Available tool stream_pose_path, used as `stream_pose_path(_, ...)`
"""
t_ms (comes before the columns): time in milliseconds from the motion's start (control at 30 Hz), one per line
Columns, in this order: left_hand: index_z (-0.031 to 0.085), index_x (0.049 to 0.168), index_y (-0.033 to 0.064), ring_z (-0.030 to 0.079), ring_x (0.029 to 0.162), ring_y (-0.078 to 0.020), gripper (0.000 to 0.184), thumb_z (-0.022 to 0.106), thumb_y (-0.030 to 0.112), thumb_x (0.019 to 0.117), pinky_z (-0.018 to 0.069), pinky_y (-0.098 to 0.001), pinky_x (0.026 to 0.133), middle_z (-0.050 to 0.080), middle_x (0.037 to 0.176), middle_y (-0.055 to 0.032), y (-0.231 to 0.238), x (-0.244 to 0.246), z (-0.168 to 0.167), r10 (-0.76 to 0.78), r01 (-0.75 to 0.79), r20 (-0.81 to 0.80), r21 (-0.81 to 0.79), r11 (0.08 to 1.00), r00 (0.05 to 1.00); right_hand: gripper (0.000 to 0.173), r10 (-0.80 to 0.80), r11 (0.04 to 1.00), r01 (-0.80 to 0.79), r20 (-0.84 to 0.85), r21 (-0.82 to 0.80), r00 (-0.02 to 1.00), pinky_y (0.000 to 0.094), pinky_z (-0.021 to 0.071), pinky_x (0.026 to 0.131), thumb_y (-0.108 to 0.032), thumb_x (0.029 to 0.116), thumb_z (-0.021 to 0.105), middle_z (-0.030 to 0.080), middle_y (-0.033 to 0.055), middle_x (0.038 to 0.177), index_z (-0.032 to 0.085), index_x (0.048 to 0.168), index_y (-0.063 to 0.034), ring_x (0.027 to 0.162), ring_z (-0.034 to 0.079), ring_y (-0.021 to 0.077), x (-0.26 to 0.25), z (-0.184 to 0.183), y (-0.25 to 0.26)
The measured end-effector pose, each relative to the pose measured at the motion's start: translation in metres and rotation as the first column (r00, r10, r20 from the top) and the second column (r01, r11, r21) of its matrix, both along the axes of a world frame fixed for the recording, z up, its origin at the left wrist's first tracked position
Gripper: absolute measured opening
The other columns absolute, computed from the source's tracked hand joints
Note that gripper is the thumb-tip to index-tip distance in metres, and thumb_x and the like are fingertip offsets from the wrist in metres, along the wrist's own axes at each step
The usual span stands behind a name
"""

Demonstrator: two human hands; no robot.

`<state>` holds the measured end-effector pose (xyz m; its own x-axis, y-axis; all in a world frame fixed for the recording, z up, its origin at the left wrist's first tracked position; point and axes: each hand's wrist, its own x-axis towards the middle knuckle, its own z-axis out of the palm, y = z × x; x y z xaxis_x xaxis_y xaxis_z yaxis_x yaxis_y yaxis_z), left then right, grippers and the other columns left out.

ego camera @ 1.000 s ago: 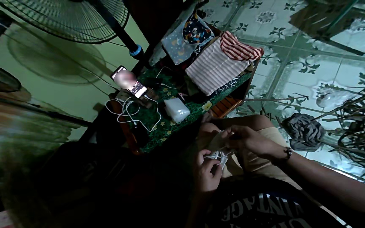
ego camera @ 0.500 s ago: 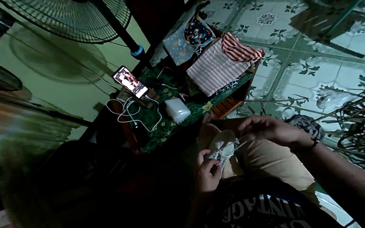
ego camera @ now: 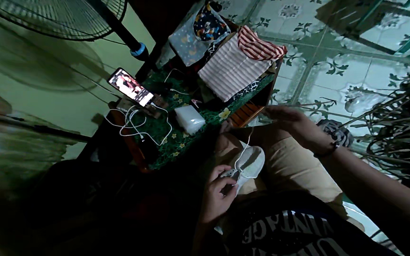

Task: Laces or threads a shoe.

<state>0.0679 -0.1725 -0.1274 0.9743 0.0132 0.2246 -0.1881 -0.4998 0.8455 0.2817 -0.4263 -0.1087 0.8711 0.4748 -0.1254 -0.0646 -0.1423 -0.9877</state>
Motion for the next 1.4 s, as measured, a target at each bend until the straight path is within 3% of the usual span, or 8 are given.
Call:
stream_pose_path(133,0.077,0.088,0.0021,0.061,0.123,-0.0188,0.014,0.078,0.016,0.0876,0.0529,-0.0291,0.103,0.065,0.128,-0.0179,0.003,0.002,0.001,-0.069,0.07,-0.048,0.029,0.997,0.996,0.053,0.08,0.953,-0.002,0.242,-0.304,0.967,0.0625,0.0514,0.097,-0.013,0.0957,0.069,0.049,0.0127,0.153,0.055,0.146,-0.0202,0.126,0.059,0.0351,-0.01,-0.017,0.005)
stream_pose_path(233,0.074,0.084,-0.0009,0.064,0.117,-0.0184,0.02,0.072,0.017,0.0932,0.0547,-0.0295,0.099,0.067,0.123,-0.0176,-0.002,0.008,0.005,-0.035,0.038,-0.041,0.052,0.998,0.999,0.033,0.085,0.967,0.006,0.348,-0.254,0.933,0.053,0.0503,0.102,-0.007,0.0895,0.074,0.06,0.0165,0.134,0.068,0.122,-0.0048,0.123,0.059,0.0311,-0.026,-0.022,0.012)
stream_pose_path(367,0.074,0.1,0.0026,0.066,0.109,-0.0151,0.017,0.074,0.016,0.0905,0.0569,-0.0283,0.093,0.067,0.118,-0.0133,-0.008,0.019,0.004,0.034,-0.021,-0.063,0.19,0.982,0.997,0.012,0.216,0.963,-0.155,0.287,-0.222,0.933,0.0481,0.0515,0.098,-0.01,0.088,0.075,0.067,0.0109,0.112,0.076,0.099,-0.0077,0.113,0.06,0.0273,-0.049,-0.026,0.02)
stream_pose_path(467,0.075,0.107,0.0072,0.066,0.107,-0.0155,0.023,0.078,0.02,0.0882,0.057,-0.0307,0.093,0.067,0.117,-0.0098,-0.011,0.027,0.005,0.058,-0.015,-0.119,0.331,0.944,0.991,0.015,0.341,0.932,-0.291,0.255,-0.216,0.905,0.0413,0.0502,0.097,-0.021,0.0887,0.077,0.069,0.0066,0.11,0.078,0.099,-0.0104,0.111,0.06,0.0224,-0.063,-0.036,0.027)
stream_pose_path(567,0.076,0.104,0.0094,0.067,0.104,-0.0157,0.02,0.078,0.022,0.0882,0.058,-0.0326,0.09,0.068,0.114,-0.0083,-0.013,0.032,0.005,0.087,-0.016,-0.152,0.414,0.91,0.985,0.023,0.423,0.901,-0.368,0.275,-0.23,0.863,0.046,0.0455,0.101,-0.037,0.0876,0.077,0.067,0.0026,0.116,0.08,0.102,-0.019,0.118,0.054,0.0226,-0.068,-0.044,0.032)
stream_pose_path(733,0.077,0.095,0.0088,0.069,0.096,-0.0146,0.01,0.072,0.015,0.0897,0.0592,-0.0322,0.085,0.071,0.104,-0.0062,-0.013,0.035,0.003,0.119,-0.055,-0.109,0.466,0.883,0.987,0.02,0.437,0.89,-0.362,0.297,-0.276,0.849,0.0458,0.0455,0.102,-0.034,0.0876,0.078,0.066,0.0063,0.119,0.081,0.101,-0.0189,0.121,0.053,0.0259,-0.07,-0.05,0.035)
stream_pose_path(1033,0.072,0.091,0.0025,0.068,0.083,-0.0073,0.007,0.069,0.008,0.0879,0.0595,-0.0229,0.073,0.07,0.093,-0.0059,-0.002,0.032,0.007,0.205,-0.193,-0.074,0.137,0.972,0.976,0.012,0.416,0.884,-0.456,0.271,0.104,0.868,0.0344,0.041,0.111,-0.02,0.0918,0.076,0.06,0.0096,0.13,0.078,0.093,-0.0076,0.13,0.048,0.0186,-0.067,-0.061,0.028)
stream_pose_path(1400,0.073,0.093,0.0018,0.068,0.085,-0.0077,0.008,0.07,0.008,0.0894,0.0592,-0.0228,0.074,0.071,0.095,-0.0063,-0.004,0.027,-0.002,0.23,-0.226,-0.092,0.047,0.973,0.969,0.023,0.412,0.909,-0.412,0.27,-0.059,0.87,0.0423,0.0385,0.116,-0.031,0.09,0.077,0.06,0.0126,0.136,0.078,0.098,-0.01,0.14,0.044,0.0251,-0.066,-0.047,0.04)
